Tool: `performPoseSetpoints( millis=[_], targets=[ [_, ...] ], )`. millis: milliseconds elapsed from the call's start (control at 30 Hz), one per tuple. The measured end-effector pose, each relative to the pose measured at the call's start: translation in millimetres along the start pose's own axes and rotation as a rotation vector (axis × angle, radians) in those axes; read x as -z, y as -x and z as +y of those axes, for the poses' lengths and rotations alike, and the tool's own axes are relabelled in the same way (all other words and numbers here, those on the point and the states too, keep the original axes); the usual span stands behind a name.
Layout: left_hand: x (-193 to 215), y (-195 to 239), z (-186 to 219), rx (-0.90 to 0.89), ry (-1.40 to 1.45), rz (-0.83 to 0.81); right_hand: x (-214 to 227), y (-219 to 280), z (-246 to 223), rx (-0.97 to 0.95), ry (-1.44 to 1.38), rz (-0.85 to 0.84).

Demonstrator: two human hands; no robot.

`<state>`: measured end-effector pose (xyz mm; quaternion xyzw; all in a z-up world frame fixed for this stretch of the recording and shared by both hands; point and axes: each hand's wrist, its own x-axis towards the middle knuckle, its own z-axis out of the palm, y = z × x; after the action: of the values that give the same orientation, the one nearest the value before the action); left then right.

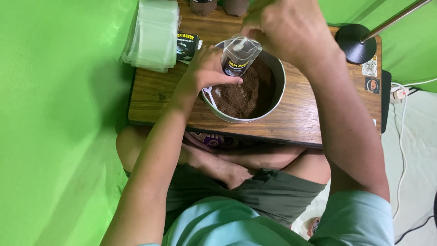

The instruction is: The person uses a spoon to scoop coffee powder from a bowl into a small plastic bag.

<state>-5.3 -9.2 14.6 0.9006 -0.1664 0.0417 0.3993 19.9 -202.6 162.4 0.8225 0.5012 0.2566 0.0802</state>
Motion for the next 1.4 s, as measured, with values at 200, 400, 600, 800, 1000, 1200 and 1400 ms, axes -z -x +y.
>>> performPoseSetpoints(
  millis=[200,400,600,800,1000,1200,1400],
  targets=[
    [-3,4,-7,-0.188,0.091,0.117,-22,-10,-12,0.081,0.111,-0.015],
    [-11,-9,-14,0.117,-0.229,-0.05,10,-2,-3,-0.023,0.014,-0.11],
    [-7,-5,-6,0.118,-0.164,-0.05,-4,-6,-2,0.018,-0.046,-0.119],
    [-14,-10,-14,0.126,-0.228,-0.009,15,-10,-3,-0.106,-0.181,-0.24],
    [-15,-11,-16,0.164,-0.255,-0.072,-1,-8,2,-0.044,-0.128,-0.184],
    [-1,3,1,-0.114,0.03,0.057,-4,-15,-10,-0.016,-0.133,-0.169],
    [-11,-8,-10,0.158,-0.228,-0.065,0,14,8,-0.014,-0.04,0.014]
  ],
)
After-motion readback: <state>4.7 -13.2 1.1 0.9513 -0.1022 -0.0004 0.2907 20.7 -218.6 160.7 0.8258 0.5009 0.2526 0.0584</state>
